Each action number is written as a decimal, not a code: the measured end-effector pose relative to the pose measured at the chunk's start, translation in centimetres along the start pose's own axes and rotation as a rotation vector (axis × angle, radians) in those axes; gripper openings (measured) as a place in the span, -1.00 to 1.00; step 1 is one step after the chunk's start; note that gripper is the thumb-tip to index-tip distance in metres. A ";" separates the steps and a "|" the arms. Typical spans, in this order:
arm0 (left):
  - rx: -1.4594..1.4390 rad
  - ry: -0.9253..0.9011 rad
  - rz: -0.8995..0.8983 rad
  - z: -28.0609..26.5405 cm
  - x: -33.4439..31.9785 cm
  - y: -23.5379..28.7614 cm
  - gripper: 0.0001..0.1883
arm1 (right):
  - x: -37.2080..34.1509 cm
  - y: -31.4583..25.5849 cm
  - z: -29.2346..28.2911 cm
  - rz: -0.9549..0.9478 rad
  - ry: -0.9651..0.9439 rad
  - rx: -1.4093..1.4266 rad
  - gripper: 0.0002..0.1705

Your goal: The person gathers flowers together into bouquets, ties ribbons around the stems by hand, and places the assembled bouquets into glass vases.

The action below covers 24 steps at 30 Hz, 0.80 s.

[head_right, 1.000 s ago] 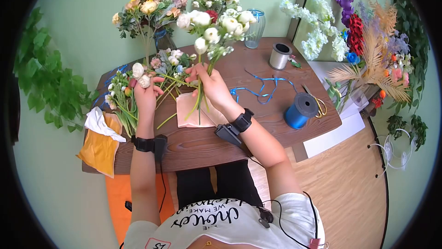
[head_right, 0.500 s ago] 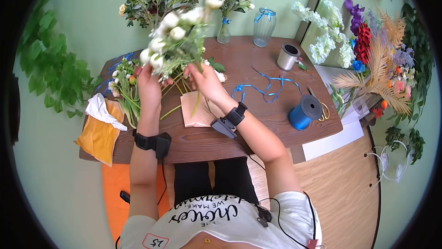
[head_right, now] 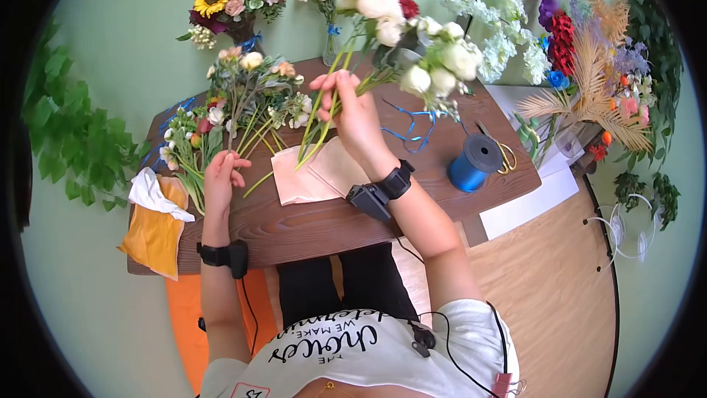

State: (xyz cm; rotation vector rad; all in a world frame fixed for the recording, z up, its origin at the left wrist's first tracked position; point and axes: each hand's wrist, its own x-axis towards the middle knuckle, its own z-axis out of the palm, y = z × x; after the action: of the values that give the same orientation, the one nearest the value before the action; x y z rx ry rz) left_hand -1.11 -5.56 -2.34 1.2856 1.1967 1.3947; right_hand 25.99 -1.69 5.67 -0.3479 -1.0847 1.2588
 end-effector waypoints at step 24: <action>-0.213 -0.623 0.202 11.2 0.9 -0.4 -0.81 | -0.6 1.1 0.0 -0.144 0.178 -0.479 -0.71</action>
State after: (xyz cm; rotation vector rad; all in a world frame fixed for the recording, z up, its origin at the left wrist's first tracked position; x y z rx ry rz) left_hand 10.01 -3.58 -2.49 1.5579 0.4966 1.0936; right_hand 25.38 -1.87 4.53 -0.7168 -1.2270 0.8142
